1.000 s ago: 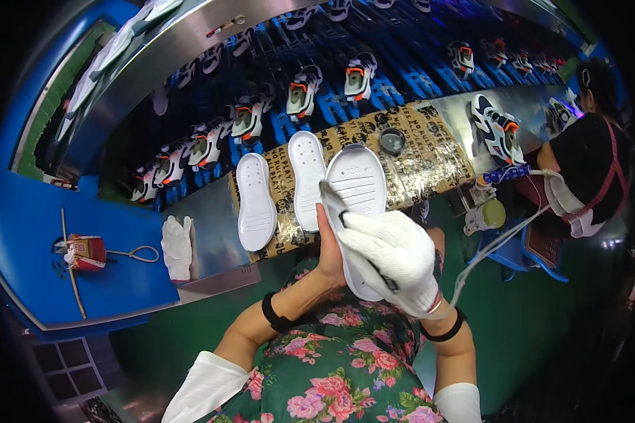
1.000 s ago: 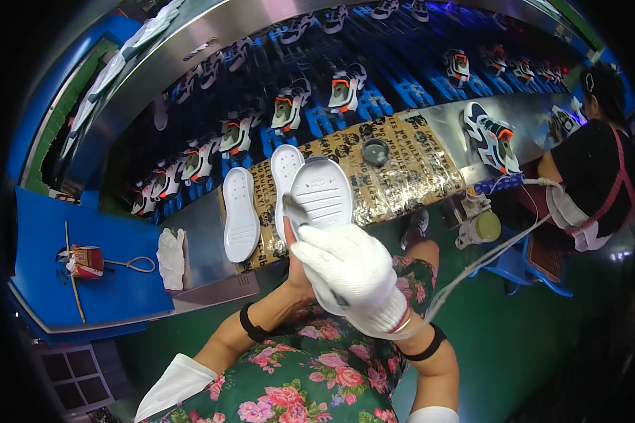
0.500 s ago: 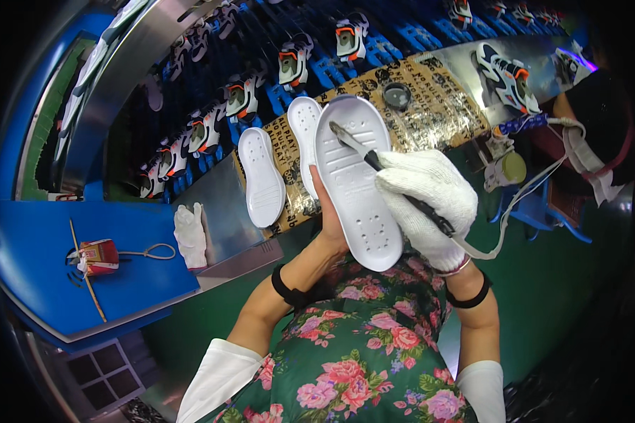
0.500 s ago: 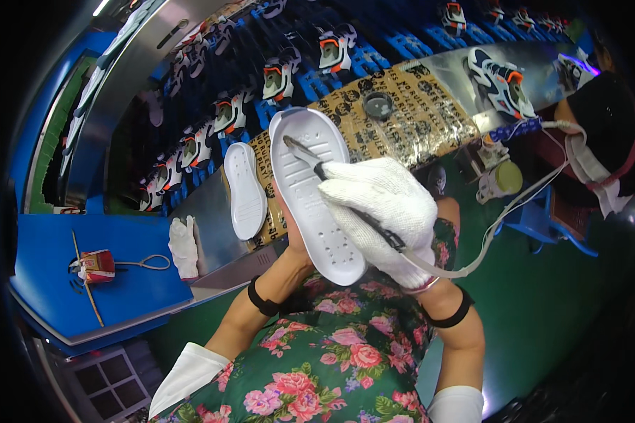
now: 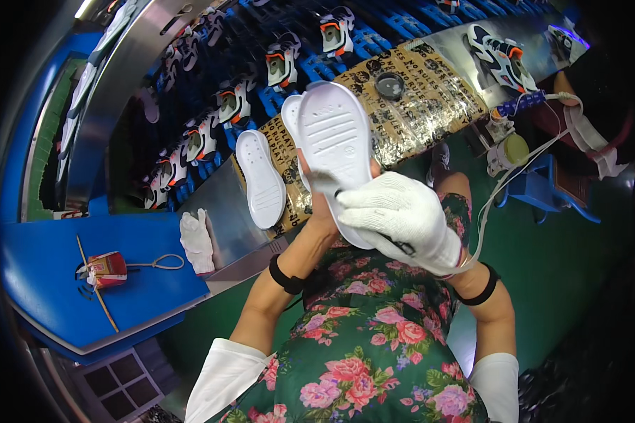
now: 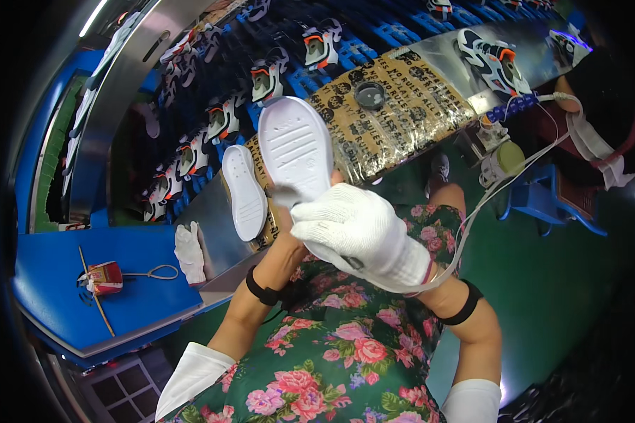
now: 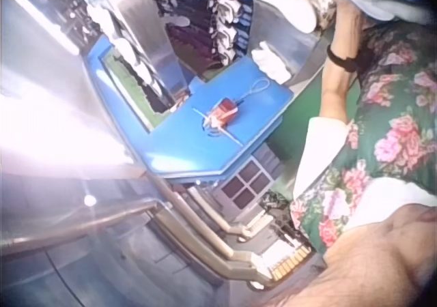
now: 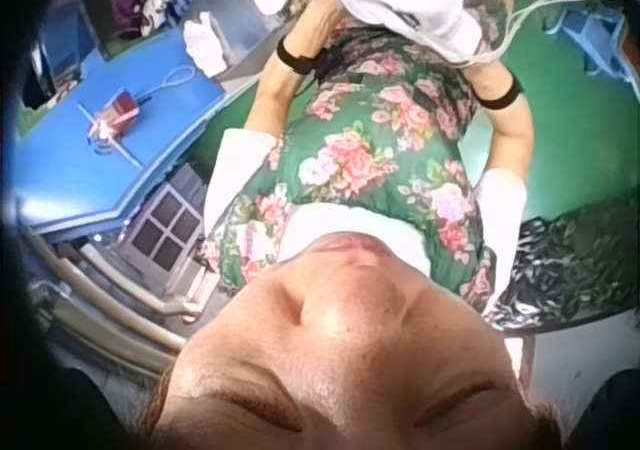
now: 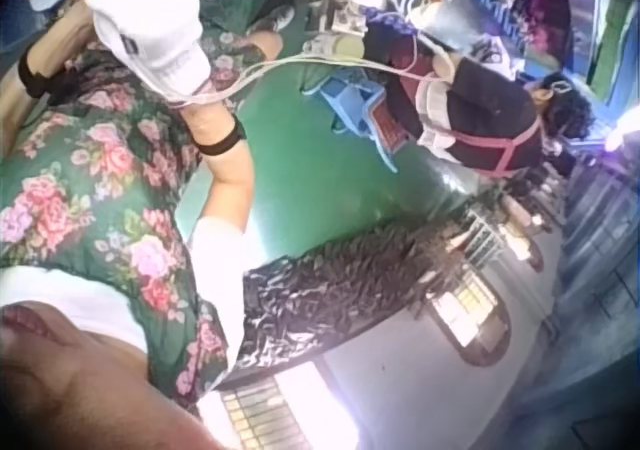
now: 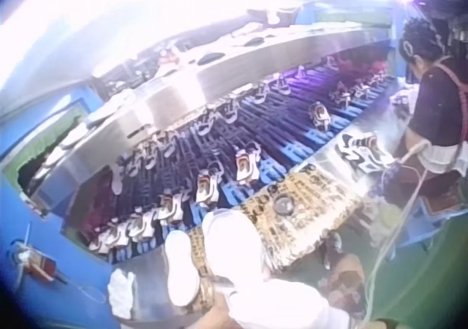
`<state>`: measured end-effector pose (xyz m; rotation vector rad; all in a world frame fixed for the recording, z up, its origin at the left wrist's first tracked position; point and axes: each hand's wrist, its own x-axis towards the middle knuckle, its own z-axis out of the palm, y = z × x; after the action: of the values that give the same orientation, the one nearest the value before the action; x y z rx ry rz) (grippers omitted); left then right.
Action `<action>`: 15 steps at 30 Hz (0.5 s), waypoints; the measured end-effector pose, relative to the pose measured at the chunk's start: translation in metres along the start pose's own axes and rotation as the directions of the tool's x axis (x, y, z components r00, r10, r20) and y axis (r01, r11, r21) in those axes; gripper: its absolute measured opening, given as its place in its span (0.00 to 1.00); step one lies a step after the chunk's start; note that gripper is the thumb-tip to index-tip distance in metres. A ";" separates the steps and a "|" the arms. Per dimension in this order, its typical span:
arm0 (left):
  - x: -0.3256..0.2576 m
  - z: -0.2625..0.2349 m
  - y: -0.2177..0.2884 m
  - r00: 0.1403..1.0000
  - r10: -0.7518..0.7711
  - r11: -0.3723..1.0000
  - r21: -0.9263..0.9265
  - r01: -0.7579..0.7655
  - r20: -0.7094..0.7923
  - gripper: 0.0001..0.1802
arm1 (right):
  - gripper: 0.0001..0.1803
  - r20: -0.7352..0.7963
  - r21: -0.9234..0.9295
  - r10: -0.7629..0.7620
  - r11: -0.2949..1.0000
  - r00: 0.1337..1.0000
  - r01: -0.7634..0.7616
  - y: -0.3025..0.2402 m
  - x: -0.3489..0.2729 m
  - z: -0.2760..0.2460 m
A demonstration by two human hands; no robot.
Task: Applying glue to shoe insoles using a brush on a manufacturing production line.
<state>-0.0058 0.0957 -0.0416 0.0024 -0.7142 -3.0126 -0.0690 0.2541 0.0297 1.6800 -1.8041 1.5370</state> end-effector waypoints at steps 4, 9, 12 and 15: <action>0.002 0.005 0.009 0.989 0.017 0.999 0.044 -0.011 -0.145 0.57 | 0.12 -0.036 0.186 0.076 0.980 0.996 -0.068 0.006 0.004 -0.010; 0.007 -0.002 0.012 0.992 -0.127 0.985 -0.117 0.127 0.012 0.59 | 0.14 -0.004 0.094 0.009 0.996 1.000 -0.008 -0.001 -0.008 0.009; 0.006 -0.008 0.016 0.993 -0.109 0.982 -0.157 0.102 -0.041 0.58 | 0.14 0.061 0.400 0.126 0.906 0.990 -0.139 0.003 -0.008 -0.002; 0.010 -0.010 0.022 0.993 -0.108 0.994 -0.024 0.107 -0.051 0.56 | 0.14 -0.049 0.121 0.072 0.990 0.996 -0.065 0.008 -0.012 0.001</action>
<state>-0.0148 0.0704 -0.0408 0.1227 -0.6994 -3.1085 -0.0715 0.2582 0.0164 1.6271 -1.7929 1.7339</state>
